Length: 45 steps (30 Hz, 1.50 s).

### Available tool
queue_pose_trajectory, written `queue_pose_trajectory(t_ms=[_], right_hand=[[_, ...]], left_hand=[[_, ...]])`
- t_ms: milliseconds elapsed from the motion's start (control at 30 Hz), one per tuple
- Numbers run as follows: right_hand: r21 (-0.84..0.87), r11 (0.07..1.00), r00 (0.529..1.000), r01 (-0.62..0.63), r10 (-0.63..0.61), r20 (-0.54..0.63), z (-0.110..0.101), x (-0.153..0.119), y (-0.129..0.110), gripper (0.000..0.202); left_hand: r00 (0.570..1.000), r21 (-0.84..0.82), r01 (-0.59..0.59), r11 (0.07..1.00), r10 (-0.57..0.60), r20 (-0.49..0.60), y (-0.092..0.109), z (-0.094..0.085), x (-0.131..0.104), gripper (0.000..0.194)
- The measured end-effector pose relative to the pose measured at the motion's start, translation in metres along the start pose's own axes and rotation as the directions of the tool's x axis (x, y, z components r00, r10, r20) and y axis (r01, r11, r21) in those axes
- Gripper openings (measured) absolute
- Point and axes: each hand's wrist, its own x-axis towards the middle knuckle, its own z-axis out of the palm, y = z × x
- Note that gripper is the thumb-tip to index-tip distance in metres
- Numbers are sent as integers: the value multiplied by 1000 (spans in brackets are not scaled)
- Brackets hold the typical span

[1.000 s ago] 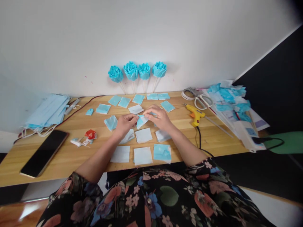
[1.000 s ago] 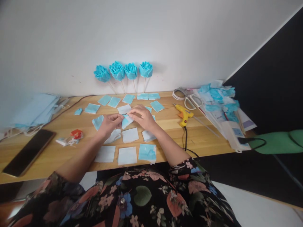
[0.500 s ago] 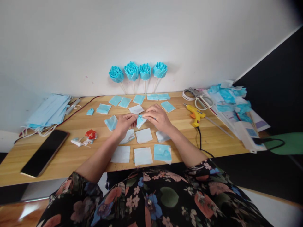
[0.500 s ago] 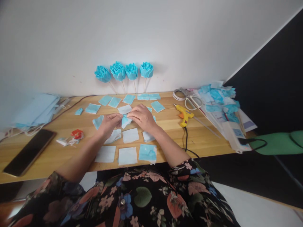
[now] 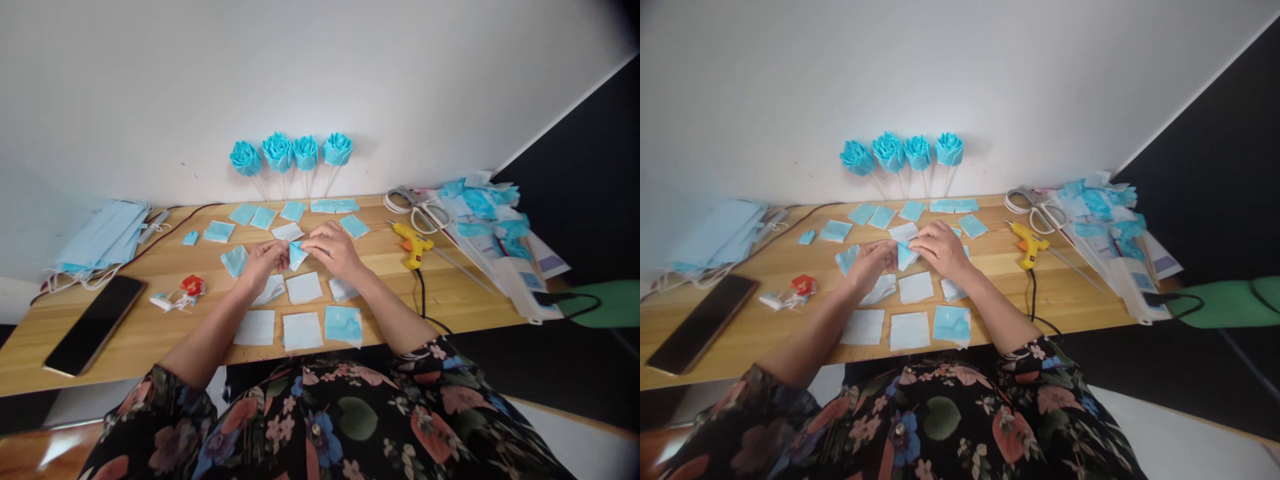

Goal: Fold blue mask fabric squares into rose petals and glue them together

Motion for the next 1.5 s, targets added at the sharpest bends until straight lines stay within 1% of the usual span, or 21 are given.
queue_pose_trajectory(t_ms=[67,167,333,400,500,600,667,733,800,867,900,967,1100,1200,1267,1367,1500], right_hand=[[0,1000,1000,-19,19,5,0,0,0,21],[26,995,996,-94,94,3,1,0,-2,19],[163,960,970,-228,238,-46,-3,0,-7,18],[232,933,955,-276,294,-47,-5,1,-9,21],[338,869,908,-361,411,-86,-7,1,-10,32],[441,789,833,-428,533,-146,-5,0,-9,38],[505,729,796,-462,592,-127,-2,-1,-7,40],[547,667,778,-506,627,-45,1,-1,-7,41],[567,612,777,-551,625,80,6,-1,-8,43],[567,582,780,-583,595,192,11,-1,-10,44],[564,574,781,-594,580,231,13,-1,-11,44],[556,571,781,-605,564,271,17,-2,-13,44],[544,592,797,-595,522,303,21,-3,-15,38],[517,604,791,-607,527,312,22,-2,-17,32],[508,607,786,-611,540,300,22,-2,-17,30],[506,621,794,-599,545,271,21,-2,-16,27],[438,689,814,-578,523,252,17,-1,-15,22]], left_hand=[[1000,-2,-8,1000,8,8,0,0,0,31],[1000,0,-17,1000,17,17,0,-1,1,27],[1000,84,-15,996,13,28,2,0,-1,28],[999,85,-22,996,19,33,3,1,-1,28],[999,42,-43,998,43,5,3,0,0,29],[999,-48,-22,999,20,-37,4,0,2,31],[999,-132,11,991,-17,-47,5,-1,3,31],[998,-211,31,977,-40,-41,6,-2,3,31],[999,-259,42,965,-49,-23,6,-2,3,31],[998,-277,51,960,-55,-6,6,-2,3,30],[998,-280,54,959,-56,1,6,-2,2,30],[999,-285,54,957,-53,11,6,-1,2,31],[998,-291,55,955,-47,34,5,0,1,32],[998,-289,56,956,-44,47,4,0,1,32],[998,-285,54,957,-41,53,4,0,1,32],[997,-278,57,959,-43,57,4,1,1,33],[998,-263,50,964,-38,50,3,2,1,35]])
